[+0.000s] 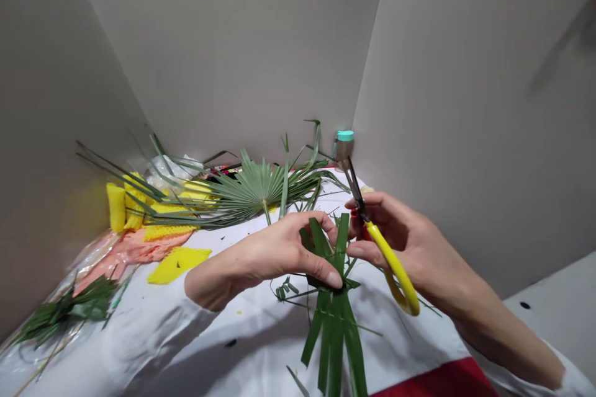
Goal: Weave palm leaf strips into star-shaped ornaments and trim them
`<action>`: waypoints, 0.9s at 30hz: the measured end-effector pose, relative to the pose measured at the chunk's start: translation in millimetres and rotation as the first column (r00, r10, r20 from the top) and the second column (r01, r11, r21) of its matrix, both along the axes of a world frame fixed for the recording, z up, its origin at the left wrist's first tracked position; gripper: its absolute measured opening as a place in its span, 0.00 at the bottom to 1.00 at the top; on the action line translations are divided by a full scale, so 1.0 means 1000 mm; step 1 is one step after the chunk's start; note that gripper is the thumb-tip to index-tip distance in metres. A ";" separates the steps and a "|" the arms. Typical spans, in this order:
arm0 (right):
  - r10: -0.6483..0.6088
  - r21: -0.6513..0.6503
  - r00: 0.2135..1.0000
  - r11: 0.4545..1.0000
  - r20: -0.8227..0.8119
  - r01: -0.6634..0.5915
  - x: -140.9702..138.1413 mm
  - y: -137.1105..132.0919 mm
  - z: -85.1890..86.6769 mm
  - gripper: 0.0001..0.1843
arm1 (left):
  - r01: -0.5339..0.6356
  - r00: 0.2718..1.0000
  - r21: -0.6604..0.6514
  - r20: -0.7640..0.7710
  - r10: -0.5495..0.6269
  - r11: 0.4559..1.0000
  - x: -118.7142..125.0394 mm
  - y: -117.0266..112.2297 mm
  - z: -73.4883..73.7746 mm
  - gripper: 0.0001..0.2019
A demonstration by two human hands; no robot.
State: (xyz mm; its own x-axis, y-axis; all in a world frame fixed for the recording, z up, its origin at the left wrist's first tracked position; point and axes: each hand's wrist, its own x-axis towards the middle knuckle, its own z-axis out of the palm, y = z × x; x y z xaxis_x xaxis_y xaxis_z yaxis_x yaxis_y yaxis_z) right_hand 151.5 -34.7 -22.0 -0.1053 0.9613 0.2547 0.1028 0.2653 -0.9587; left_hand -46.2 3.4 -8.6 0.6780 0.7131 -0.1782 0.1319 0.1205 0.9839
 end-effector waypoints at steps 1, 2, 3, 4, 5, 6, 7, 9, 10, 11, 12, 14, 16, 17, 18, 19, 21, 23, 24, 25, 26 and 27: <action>-0.003 0.001 1.000 1.000 0.005 0.003 0.000 -0.001 0.000 0.25 | -0.009 1.000 0.005 -0.007 0.009 1.000 -0.001 0.000 0.000 0.21; -0.011 0.001 1.000 1.000 0.008 0.011 0.000 -0.001 0.000 0.24 | -0.014 1.000 0.010 -0.015 0.014 1.000 -0.002 0.000 0.000 0.21; -0.019 0.001 1.000 1.000 0.012 0.019 0.000 -0.001 0.000 0.24 | -0.014 1.000 0.016 -0.022 0.015 1.000 -0.002 0.000 0.000 0.21; -0.027 0.005 0.999 1.000 0.018 0.027 -0.001 -0.001 -0.001 0.24 | -0.012 1.000 0.023 -0.027 0.013 1.000 -0.002 0.000 0.000 0.20; -0.031 0.009 0.999 0.999 0.024 0.031 -0.002 -0.001 -0.002 0.25 | -0.007 0.999 0.030 -0.032 0.008 1.000 -0.002 0.000 0.000 0.19; -0.030 0.015 0.999 0.999 0.030 0.030 -0.003 -0.002 -0.003 0.24 | -0.001 0.999 0.036 -0.034 0.002 0.999 -0.002 0.000 0.000 0.19; -0.027 0.021 0.999 0.999 0.037 0.026 -0.005 -0.002 -0.003 0.22 | 0.005 0.999 0.042 -0.034 -0.004 0.999 -0.001 0.000 0.000 0.19; -0.019 0.034 0.999 0.999 0.041 0.018 -0.008 -0.004 -0.005 0.20 | 0.018 0.999 0.051 -0.031 -0.017 0.999 0.000 0.001 0.000 0.18; -0.024 0.040 0.999 0.999 0.041 0.022 -0.009 -0.005 -0.005 0.19 | 0.026 0.999 0.054 -0.027 -0.024 0.998 0.000 0.001 -0.001 0.17; -0.031 0.049 0.999 0.998 0.045 0.028 -0.010 -0.006 -0.006 0.19 | 0.030 0.999 0.057 -0.022 -0.029 0.998 0.000 0.001 -0.001 0.17; -0.039 0.064 0.998 0.997 0.044 0.036 -0.010 -0.008 -0.006 0.19 | 0.033 0.999 0.058 -0.015 -0.032 0.998 0.000 0.002 -0.002 0.16; -0.045 0.090 0.998 0.995 0.035 0.042 -0.009 -0.010 -0.007 0.17 | 0.036 0.999 0.057 -0.006 -0.035 0.998 -0.002 0.002 -0.002 0.17; -0.025 0.092 1.000 0.995 0.015 0.023 -0.009 -0.011 -0.008 0.15 | 0.037 0.999 0.055 -0.003 -0.037 0.998 -0.003 0.003 -0.002 0.18; -0.017 0.089 1.000 0.996 0.007 0.016 -0.009 -0.011 -0.009 0.14 | 0.036 0.999 0.056 -0.005 -0.035 0.998 -0.002 0.003 -0.003 0.18; -0.018 0.089 1.000 0.996 0.006 0.018 -0.010 -0.011 -0.010 0.13 | 0.033 0.999 0.058 -0.008 -0.032 0.998 -0.002 0.004 -0.003 0.18; -0.028 0.094 1.000 0.995 0.010 0.027 -0.010 -0.011 -0.011 0.13 | 0.030 1.000 0.062 -0.012 -0.029 0.998 0.000 0.004 -0.003 0.18; -0.053 0.113 0.998 0.992 0.019 0.051 -0.012 -0.009 -0.013 0.12 | 0.025 1.000 0.066 -0.020 -0.023 0.998 0.002 0.005 -0.004 0.18; -0.066 0.121 0.998 0.991 0.010 0.065 -0.012 -0.007 -0.015 0.12 | 0.020 1.000 0.063 -0.020 -0.018 0.998 0.004 0.006 -0.004 0.18; -0.069 0.114 0.998 0.991 -0.008 0.069 -0.012 -0.006 -0.016 0.13 | 0.019 1.000 0.060 -0.015 -0.018 0.998 0.004 0.007 -0.004 0.18; -0.073 0.104 0.997 0.992 -0.033 0.076 -0.011 -0.004 -0.016 0.15 | 0.017 1.000 0.056 -0.003 -0.017 0.998 0.003 0.009 -0.002 0.17; -0.081 0.094 0.995 0.992 -0.060 0.086 -0.011 -0.002 -0.017 0.16 | 0.012 1.000 0.057 0.014 -0.013 0.998 0.001 0.011 0.001 0.17; -0.091 0.086 0.992 0.991 -0.088 0.098 -0.009 0.001 -0.017 0.17 | 0.001 0.999 0.064 0.036 -0.003 0.998 -0.003 0.014 0.005 0.17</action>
State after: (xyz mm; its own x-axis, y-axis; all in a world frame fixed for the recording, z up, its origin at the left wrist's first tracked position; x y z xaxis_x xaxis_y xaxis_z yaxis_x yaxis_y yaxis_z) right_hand 142.1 -33.4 -39.0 0.0104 0.9387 0.3447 0.0516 0.3437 -0.9377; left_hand -48.7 17.0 -3.4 0.6845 0.7211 -0.1074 0.0964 0.0565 0.9937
